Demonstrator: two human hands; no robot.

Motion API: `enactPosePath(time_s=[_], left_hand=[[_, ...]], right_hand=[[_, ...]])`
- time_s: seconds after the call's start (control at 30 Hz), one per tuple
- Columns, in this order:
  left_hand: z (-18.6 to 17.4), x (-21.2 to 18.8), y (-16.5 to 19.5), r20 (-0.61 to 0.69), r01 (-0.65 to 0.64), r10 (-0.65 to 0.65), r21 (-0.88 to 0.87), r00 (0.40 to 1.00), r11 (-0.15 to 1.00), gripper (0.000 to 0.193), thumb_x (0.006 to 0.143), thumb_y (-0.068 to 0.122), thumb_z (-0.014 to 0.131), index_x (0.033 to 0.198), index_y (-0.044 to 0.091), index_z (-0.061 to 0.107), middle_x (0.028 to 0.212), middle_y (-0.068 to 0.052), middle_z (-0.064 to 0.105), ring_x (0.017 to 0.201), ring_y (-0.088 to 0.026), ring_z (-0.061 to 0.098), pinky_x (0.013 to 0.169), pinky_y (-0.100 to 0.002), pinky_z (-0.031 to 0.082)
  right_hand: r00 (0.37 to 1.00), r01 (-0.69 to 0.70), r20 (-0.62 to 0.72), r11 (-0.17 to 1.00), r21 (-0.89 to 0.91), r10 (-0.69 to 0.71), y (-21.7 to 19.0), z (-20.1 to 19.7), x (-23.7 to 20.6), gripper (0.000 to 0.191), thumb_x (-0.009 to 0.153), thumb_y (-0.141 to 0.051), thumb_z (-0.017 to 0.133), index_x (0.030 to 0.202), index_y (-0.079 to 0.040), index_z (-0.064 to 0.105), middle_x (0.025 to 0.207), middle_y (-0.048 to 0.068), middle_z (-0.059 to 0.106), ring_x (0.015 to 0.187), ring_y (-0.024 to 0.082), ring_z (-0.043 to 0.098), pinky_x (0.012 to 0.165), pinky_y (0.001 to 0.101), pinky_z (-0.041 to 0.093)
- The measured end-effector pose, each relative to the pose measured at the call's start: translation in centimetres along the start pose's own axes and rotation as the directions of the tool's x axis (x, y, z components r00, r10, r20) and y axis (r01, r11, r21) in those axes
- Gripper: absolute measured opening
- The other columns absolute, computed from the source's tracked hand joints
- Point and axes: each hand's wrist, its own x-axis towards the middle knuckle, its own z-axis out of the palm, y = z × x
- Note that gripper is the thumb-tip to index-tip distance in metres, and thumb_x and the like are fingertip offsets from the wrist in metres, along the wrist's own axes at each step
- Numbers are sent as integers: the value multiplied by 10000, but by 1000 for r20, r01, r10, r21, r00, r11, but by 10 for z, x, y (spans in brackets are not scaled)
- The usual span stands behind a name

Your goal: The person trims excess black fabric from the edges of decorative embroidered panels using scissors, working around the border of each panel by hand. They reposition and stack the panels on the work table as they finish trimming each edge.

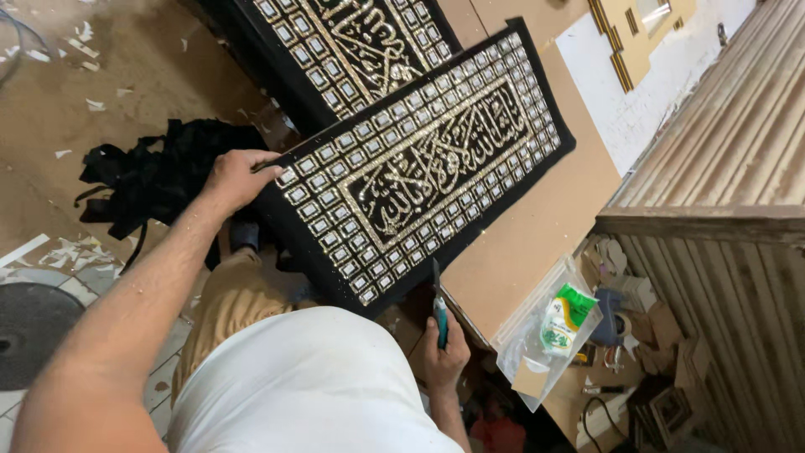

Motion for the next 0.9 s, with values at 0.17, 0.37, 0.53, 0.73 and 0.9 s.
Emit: enactPosePath(time_s=[0.17, 0.37, 0.53, 0.73, 0.9], left_hand=[[-21, 3, -12, 111, 133, -118, -136, 987, 982, 322, 867, 245, 771, 1169, 131, 774, 1038, -112, 797, 937, -196, 763, 856, -329, 567], [-17, 28, -10, 95, -23, 43, -197, 995, 980, 316, 862, 236, 787, 1156, 122, 774, 1053, -121, 789, 944, -182, 764, 859, -320, 572], [-9, 39, 0, 143, 42, 10, -355, 990, 934, 305, 856, 258, 790, 1123, 110, 786, 964, -70, 809, 858, -132, 746, 784, -309, 579], [-26, 32, -14, 199, 101, -32, -345, 979, 933, 254, 868, 302, 796, 989, 78, 794, 868, -33, 795, 768, -107, 709, 717, -306, 563], [-37, 27, -26, 188, 43, 34, -391, 981, 919, 239, 906, 304, 746, 1006, 89, 777, 873, -15, 786, 809, -91, 705, 756, -300, 561]], right_hand=[[997, 67, 31, 997, 33, -68, -33, 53, 55, 289, 938, -100, 735, 1193, 25, 682, 911, 131, 734, 724, 224, 698, 673, 334, 563], [948, 113, 283, 984, 137, -149, -100, 146, 117, 255, 999, -133, 674, 1224, -16, 658, 899, 154, 712, 721, 260, 700, 641, 366, 550], [890, 114, 434, 991, 77, -136, -147, 201, 149, 324, 1034, -212, 616, 1302, -30, 614, 890, 180, 711, 725, 310, 706, 659, 423, 547], [831, 94, 557, 990, -104, -20, -162, 219, 155, 508, 1000, -218, 621, 1496, -166, 523, 921, 193, 725, 762, 363, 707, 655, 461, 548], [796, 270, 571, 962, -37, -202, -167, 221, 151, 526, 982, -182, 628, 1495, -228, 522, 1008, 154, 728, 789, 341, 717, 640, 439, 572]])
